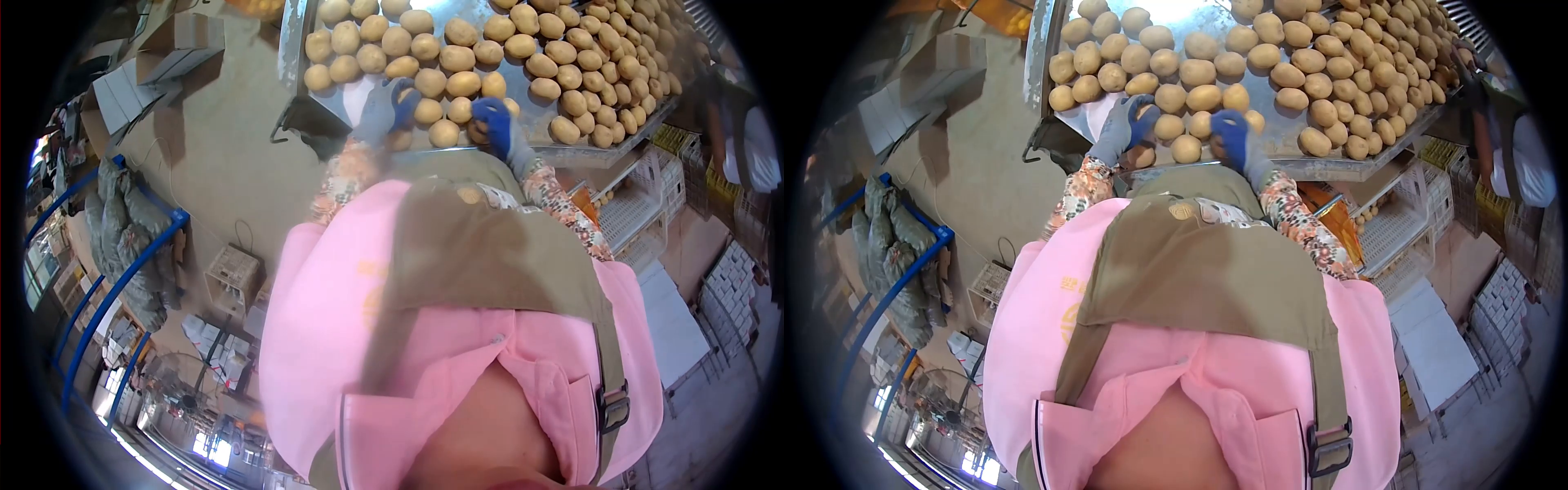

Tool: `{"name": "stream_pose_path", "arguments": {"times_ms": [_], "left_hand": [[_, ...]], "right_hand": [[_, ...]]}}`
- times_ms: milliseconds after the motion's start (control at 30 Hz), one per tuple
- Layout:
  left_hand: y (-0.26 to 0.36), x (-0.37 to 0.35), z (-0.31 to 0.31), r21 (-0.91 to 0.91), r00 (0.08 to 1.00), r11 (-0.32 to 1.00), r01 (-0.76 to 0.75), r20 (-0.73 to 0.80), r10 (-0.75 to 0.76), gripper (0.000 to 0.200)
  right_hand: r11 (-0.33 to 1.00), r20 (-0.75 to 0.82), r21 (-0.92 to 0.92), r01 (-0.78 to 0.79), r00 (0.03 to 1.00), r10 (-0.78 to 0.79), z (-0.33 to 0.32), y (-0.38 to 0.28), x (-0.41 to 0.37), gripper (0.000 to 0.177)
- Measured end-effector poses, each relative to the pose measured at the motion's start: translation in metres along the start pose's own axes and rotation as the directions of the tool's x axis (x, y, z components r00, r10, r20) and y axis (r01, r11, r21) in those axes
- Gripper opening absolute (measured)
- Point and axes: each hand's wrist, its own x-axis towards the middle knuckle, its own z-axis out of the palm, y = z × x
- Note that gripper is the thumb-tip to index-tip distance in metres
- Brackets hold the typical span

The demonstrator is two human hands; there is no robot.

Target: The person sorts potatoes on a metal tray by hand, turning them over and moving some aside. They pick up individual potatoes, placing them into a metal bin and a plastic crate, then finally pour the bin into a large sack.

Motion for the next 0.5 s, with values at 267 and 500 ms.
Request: {"name": "stream_pose_path", "arguments": {"times_ms": [267,500], "left_hand": [[-0.018,-0.026,-0.001,-0.739,0.984,0.651,0.173,0.102,-0.145,0.024],[0.054,0.033,-0.022,0.015,0.985,0.995,-0.097,-0.140,0.098,0.044]], "right_hand": [[0.893,0.029,0.261,0.367,0.921,-0.387,0.007,-0.066,-0.017,0.033],[0.878,-0.164,0.259,0.403,0.914,-0.372,-0.065,0.002,-0.024,0.035]]}}
